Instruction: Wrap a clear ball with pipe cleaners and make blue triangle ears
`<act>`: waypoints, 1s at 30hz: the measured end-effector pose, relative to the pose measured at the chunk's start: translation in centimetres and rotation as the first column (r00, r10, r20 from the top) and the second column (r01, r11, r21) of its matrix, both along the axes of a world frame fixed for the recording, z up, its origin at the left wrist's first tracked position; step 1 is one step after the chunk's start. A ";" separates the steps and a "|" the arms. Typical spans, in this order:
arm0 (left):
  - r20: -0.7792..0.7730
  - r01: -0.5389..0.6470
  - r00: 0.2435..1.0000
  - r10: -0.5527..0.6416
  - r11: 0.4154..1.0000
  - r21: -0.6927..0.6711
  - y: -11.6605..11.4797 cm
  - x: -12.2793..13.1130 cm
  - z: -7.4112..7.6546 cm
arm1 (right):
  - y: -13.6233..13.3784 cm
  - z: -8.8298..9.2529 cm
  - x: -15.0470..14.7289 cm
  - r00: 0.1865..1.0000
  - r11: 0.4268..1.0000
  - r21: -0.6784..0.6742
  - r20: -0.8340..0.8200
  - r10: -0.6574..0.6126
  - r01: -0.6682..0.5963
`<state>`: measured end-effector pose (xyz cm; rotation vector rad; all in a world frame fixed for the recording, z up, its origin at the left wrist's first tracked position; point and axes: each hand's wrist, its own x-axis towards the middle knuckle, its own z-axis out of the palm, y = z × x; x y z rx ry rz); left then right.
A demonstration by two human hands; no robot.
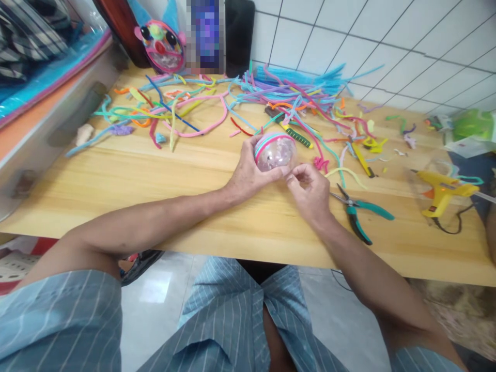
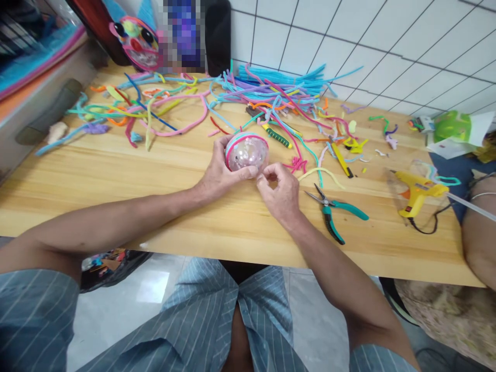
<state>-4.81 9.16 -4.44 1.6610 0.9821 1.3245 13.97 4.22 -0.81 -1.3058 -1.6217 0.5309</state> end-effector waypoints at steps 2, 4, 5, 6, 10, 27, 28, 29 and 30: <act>0.041 -0.029 0.999 0.030 0.999 -0.020 -0.2 0.2 0.2 | 0.0 -0.2 -0.1 0.998 0.999 -0.041 -0.057 -0.012 0.010; 0.053 -0.045 0.997 0.047 0.998 -0.035 -0.4 0.4 0.4 | 0.1 -0.4 -0.3 0.992 0.998 -0.062 -0.125 -0.021 0.014; 0.053 -0.048 0.997 0.050 0.998 -0.044 -0.5 0.5 0.5 | 0.1 -0.4 -0.3 0.987 0.998 -0.065 -0.158 -0.023 0.013; 0.054 -0.051 0.997 0.054 0.997 -0.055 -0.6 0.6 0.5 | 0.1 -0.5 -0.4 0.982 0.998 -0.066 -0.185 -0.022 0.010; 0.064 -0.052 0.996 0.057 0.996 -0.077 -0.9 0.7 0.7 | 0.1 -0.5 -0.4 0.972 0.997 -0.075 -0.235 -0.004 -0.014; 0.052 0.037 0.998 -0.034 0.998 -0.056 -1.4 0.8 0.8 | -0.3 -0.9 -0.9 0.966 0.999 -0.040 -0.259 0.011 -0.022; 0.056 0.038 0.998 -0.035 0.998 -0.056 -1.5 0.8 0.8 | -0.3 -1.0 -0.9 0.966 0.999 -0.038 -0.259 0.008 -0.019; 0.058 0.040 0.998 -0.037 0.998 -0.055 -1.5 0.8 0.8 | -0.3 -1.0 -0.9 0.966 0.999 -0.036 -0.260 0.005 -0.015; 0.057 0.043 0.998 -0.040 0.998 -0.053 -1.5 0.8 0.8 | -0.3 -1.1 -0.9 0.966 0.999 -0.035 -0.260 0.002 -0.012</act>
